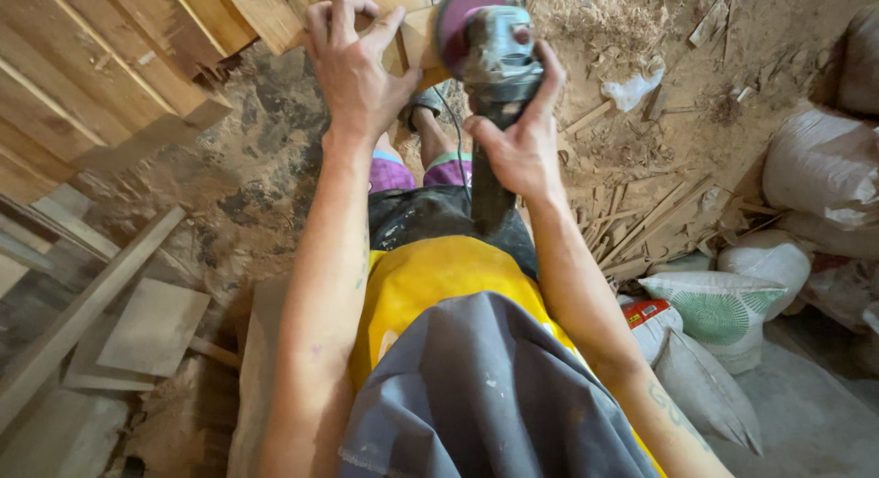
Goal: The person uses an angle grinder to sand the faces and edges of a small wooden block.
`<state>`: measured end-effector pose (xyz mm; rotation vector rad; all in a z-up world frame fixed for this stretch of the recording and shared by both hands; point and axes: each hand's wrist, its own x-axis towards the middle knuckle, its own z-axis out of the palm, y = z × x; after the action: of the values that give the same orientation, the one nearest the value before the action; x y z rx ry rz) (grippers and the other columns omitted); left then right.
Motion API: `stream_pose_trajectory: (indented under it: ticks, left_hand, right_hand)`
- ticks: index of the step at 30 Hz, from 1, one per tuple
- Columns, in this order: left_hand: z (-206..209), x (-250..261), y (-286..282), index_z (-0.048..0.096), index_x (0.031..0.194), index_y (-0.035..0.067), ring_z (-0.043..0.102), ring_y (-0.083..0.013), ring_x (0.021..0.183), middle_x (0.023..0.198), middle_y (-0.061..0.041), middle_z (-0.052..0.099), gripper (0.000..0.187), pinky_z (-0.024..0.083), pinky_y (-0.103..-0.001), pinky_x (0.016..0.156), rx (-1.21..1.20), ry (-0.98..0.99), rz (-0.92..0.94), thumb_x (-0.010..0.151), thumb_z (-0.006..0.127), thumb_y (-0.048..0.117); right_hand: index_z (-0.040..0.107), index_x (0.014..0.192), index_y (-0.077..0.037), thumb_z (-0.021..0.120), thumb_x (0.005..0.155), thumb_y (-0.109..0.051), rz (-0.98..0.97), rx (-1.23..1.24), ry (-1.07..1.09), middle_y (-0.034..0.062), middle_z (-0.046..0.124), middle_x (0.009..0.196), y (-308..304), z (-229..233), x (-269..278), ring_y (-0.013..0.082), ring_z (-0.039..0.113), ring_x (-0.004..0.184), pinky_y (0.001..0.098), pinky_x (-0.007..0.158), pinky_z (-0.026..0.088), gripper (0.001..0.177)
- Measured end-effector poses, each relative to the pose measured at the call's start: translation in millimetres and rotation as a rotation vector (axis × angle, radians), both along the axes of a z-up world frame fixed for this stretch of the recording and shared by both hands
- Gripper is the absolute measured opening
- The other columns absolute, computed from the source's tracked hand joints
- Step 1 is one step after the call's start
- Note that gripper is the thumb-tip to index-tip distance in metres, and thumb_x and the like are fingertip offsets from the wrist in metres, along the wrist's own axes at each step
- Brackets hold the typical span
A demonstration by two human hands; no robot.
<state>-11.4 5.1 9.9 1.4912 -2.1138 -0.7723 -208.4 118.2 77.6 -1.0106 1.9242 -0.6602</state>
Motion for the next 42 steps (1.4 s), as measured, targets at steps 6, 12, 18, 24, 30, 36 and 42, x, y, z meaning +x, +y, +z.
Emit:
stream_pose_trajectory:
  ticks: [6, 12, 18, 24, 30, 36, 42]
  left_hand:
    - [3.7, 0.0, -0.4, 0.08, 0.117, 0.016, 0.045, -0.0293, 0.116, 0.118, -0.003, 0.051, 0.058, 0.041, -0.048, 0.103, 0.027, -0.012, 0.005, 0.063, 0.099, 0.025]
    - [-0.9, 5.7, -3.9, 0.075, 0.123, 0.016, 0.045, -0.0317, 0.119, 0.121, -0.006, 0.052, 0.065, 0.042, -0.049, 0.105, 0.084, -0.092, -0.078, 0.063, 0.098, 0.022]
    - [-7.8, -0.9, 13.4, 0.045, 0.151, 0.012, 0.043, -0.0316, 0.132, 0.136, -0.012, 0.05, 0.095, 0.037, -0.052, 0.115, -0.063, -0.136, 0.084, 0.073, 0.098, 0.026]
    - [-20.1, -34.9, 35.0, 0.052, 0.113, 0.007, 0.048, -0.0332, 0.117, 0.117, -0.014, 0.053, 0.086, 0.044, -0.055, 0.097, 0.19, -0.26, 0.297, 0.06, 0.102, 0.053]
    - [-26.5, -30.2, 18.4, 0.058, 0.122, 0.012, 0.045, -0.0333, 0.122, 0.123, -0.012, 0.051, 0.08, 0.041, -0.053, 0.1, -0.025, -0.167, 0.068, 0.059, 0.101, 0.033]
    - [-13.1, -4.9, 6.4, 0.067, 0.12, 0.014, 0.043, -0.0346, 0.124, 0.121, -0.008, 0.051, 0.071, 0.038, -0.056, 0.103, 0.046, -0.058, -0.005, 0.058, 0.1, 0.024]
    - [-14.9, -4.5, 5.4, 0.072, 0.113, 0.015, 0.044, -0.0329, 0.123, 0.119, -0.005, 0.052, 0.058, 0.038, -0.055, 0.104, 0.028, -0.031, 0.008, 0.062, 0.099, 0.023]
  right_hand:
    - [0.012, 0.16, -0.019, 0.082, 0.082, -0.007, -0.07, 0.014, -0.084, 0.0257, 0.05, 0.145, -1.4, -1.6, -4.6, 0.0351, 0.068, 0.12, 0.0448, 0.098, 0.062, 0.105]
    - [0.012, 0.159, -0.02, 0.079, 0.08, -0.005, -0.211, 0.096, -0.123, 0.0221, 0.054, 0.138, 5.7, -3.3, -28.9, 0.0313, 0.07, 0.111, 0.0411, 0.089, 0.064, 0.104]
    - [0.014, 0.16, -0.017, 0.078, 0.083, 0.0, -0.283, -0.004, -0.207, 0.0213, 0.05, 0.139, 21.6, -11.1, -43.1, 0.0287, 0.064, 0.116, 0.0418, 0.092, 0.062, 0.102]
    - [0.016, 0.16, -0.015, 0.078, 0.084, 0.001, -0.277, -0.01, -0.153, 0.0193, 0.051, 0.138, 25.8, -10.7, -44.6, 0.0267, 0.063, 0.115, 0.0397, 0.093, 0.061, 0.1]
    - [0.016, 0.16, -0.015, 0.079, 0.081, 0.002, -0.249, -0.049, -0.213, 0.0204, 0.049, 0.14, 21.1, 0.3, -39.8, 0.027, 0.062, 0.116, 0.0396, 0.094, 0.06, 0.103]
    - [0.016, 0.162, -0.017, 0.081, 0.083, 0.0, -0.104, -0.035, -0.118, 0.0219, 0.049, 0.145, 12.5, 3.1, -28.7, 0.0299, 0.062, 0.124, 0.0424, 0.101, 0.06, 0.104]
    - [0.012, 0.162, -0.018, 0.081, 0.085, -0.003, 0.013, -0.042, -0.091, 0.0221, 0.056, 0.142, -0.2, -0.6, -15.0, 0.0325, 0.068, 0.122, 0.0444, 0.104, 0.061, 0.104]
